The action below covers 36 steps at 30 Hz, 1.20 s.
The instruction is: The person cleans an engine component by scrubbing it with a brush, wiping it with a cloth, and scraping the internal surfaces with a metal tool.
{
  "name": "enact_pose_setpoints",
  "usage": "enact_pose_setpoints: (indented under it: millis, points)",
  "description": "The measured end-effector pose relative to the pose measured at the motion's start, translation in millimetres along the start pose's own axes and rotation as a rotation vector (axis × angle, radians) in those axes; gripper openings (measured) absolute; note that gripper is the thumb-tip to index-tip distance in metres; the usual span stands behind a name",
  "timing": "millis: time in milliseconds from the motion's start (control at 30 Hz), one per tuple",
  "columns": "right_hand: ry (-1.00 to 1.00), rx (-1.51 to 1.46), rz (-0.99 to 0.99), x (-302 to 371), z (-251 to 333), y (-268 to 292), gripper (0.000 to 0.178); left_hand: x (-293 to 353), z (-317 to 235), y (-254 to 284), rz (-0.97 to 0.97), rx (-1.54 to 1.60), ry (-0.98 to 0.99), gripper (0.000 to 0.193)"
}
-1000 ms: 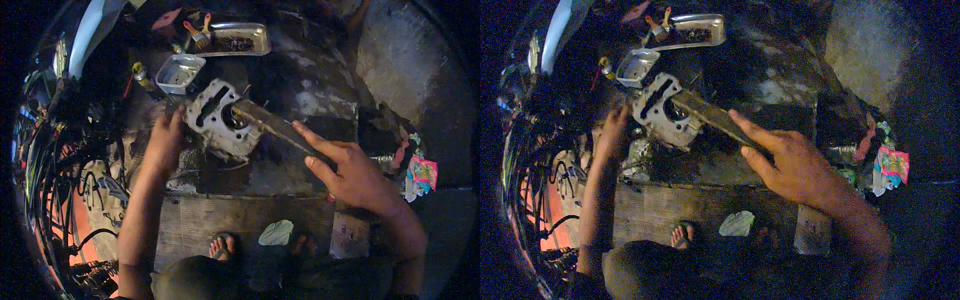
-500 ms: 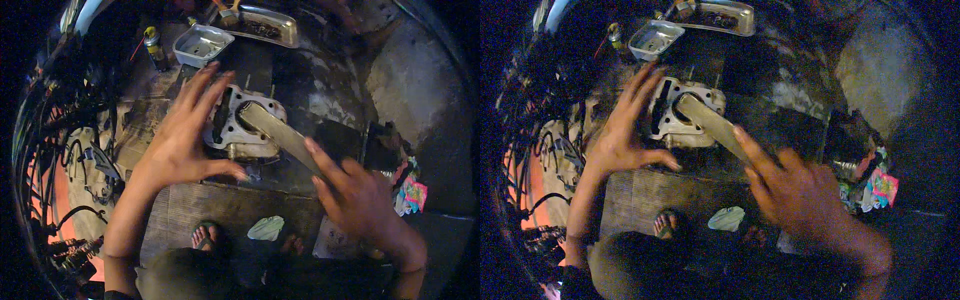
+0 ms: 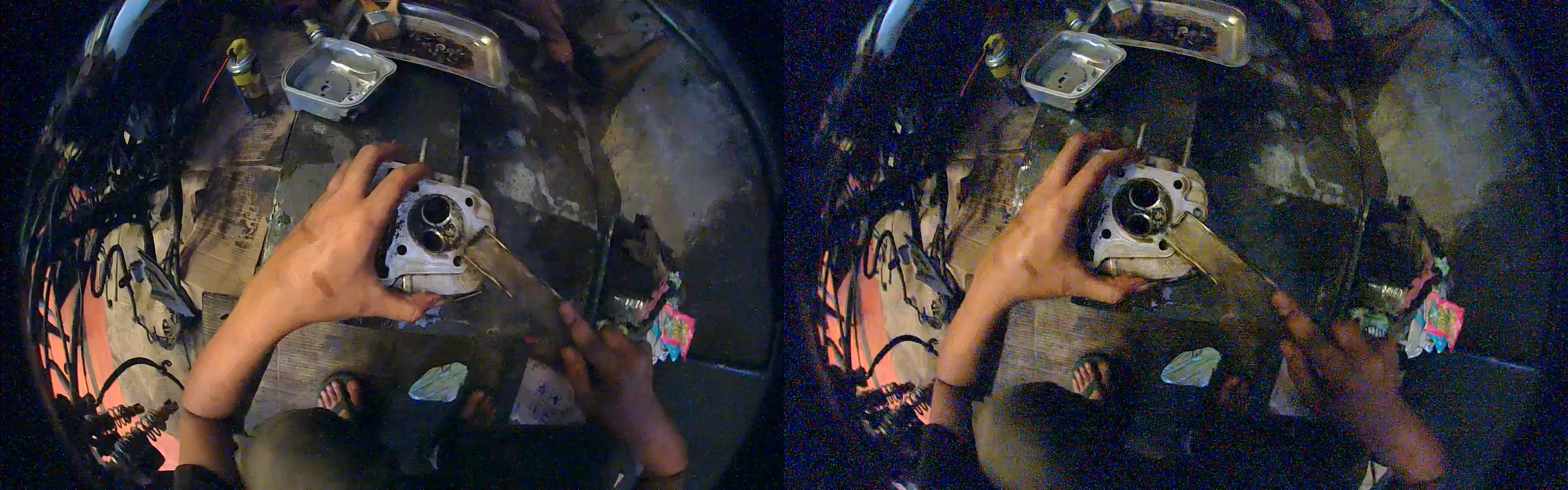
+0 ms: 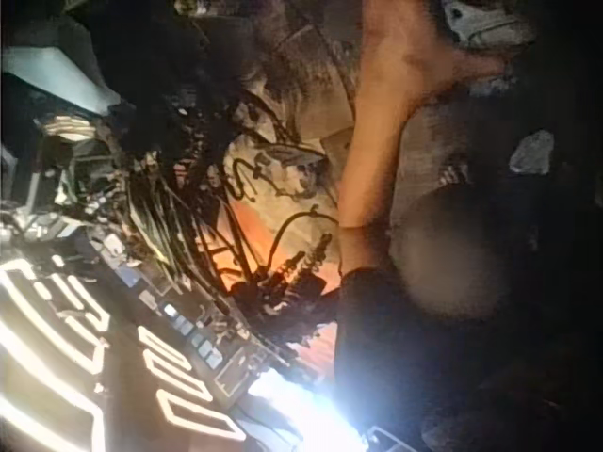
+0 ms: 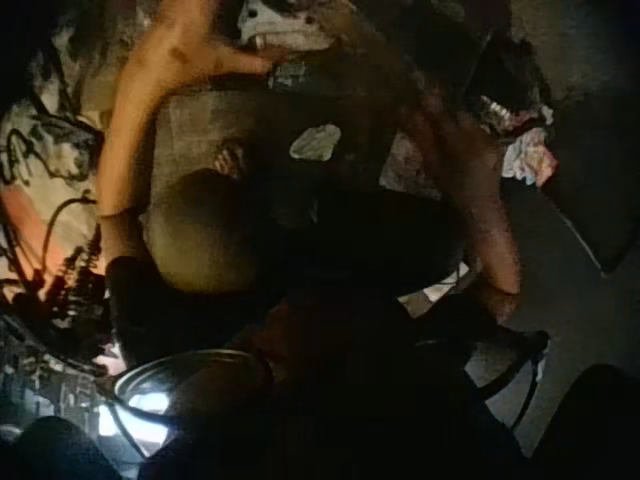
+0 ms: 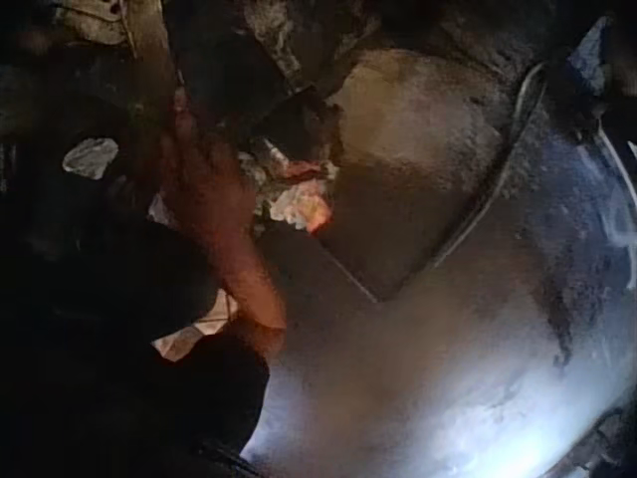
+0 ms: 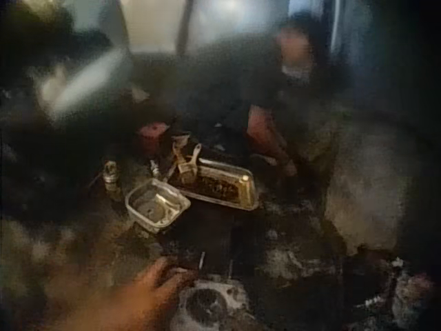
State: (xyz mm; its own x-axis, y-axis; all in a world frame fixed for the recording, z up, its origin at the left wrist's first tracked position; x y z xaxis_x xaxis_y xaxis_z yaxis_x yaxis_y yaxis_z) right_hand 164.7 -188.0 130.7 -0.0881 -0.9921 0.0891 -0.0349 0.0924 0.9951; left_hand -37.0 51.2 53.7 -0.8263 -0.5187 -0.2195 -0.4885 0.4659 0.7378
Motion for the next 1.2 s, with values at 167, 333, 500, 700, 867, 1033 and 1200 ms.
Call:
enact_pose_setpoints:
  millis: [167, 333, 500, 700, 867, 1033, 1200]
  points:
    - [0.048, -0.07, -0.135, -53.1, 20.1, -12.1, 0.053, 0.8, 1.9, -4.9, -0.041, 0.057, 0.014, 0.125]
    - [-0.012, -0.193, 0.054, -10.9, 1.7, -9.0, 0.054, 6.9, 4.1, -13.0, -0.206, 0.083, -0.088, 0.112]
    - [-0.063, -0.116, -0.052, -50.1, 4.0, -8.8, 0.056, 4.0, -3.6, -4.2, -0.167, 0.021, -0.105, 0.106]
    - [-0.037, -0.132, 0.079, -21.2, 1.2, -2.1, 0.054, 3.7, -5.9, -6.0, -0.163, 0.016, -0.062, 0.106]
    - [0.026, -0.205, -0.098, -38.5, 9.1, -22.5, 0.052, 3.7, 0.3, -9.8, -0.172, 0.12, -0.069, 0.107]
    - [-0.037, -0.37, 0.098, -34.5, -4.4, -14.0, 0.048, 5.2, -7.6, -8.3, -0.123, 0.043, -0.026, 0.107]
    - [0.037, -0.696, 0.033, -48.0, 7.3, -28.0, 0.05, 7.7, -3.6, -7.9, -0.126, 0.075, 0.005, 0.111]
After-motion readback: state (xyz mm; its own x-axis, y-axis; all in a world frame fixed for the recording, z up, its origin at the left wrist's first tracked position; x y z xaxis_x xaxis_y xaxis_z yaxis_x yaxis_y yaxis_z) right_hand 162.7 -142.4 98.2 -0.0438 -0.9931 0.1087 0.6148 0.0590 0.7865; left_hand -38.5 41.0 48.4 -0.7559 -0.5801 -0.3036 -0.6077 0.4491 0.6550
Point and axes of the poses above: each hand's wrist, its own x-axis away from the middle knuckle, its own y-axis out of the back of the hand, z = x × y, the point moved 1 cm from there along -x, towards the middle knuckle, and after that the axes turned 3 degrees about -z, right-handed, at the moved point
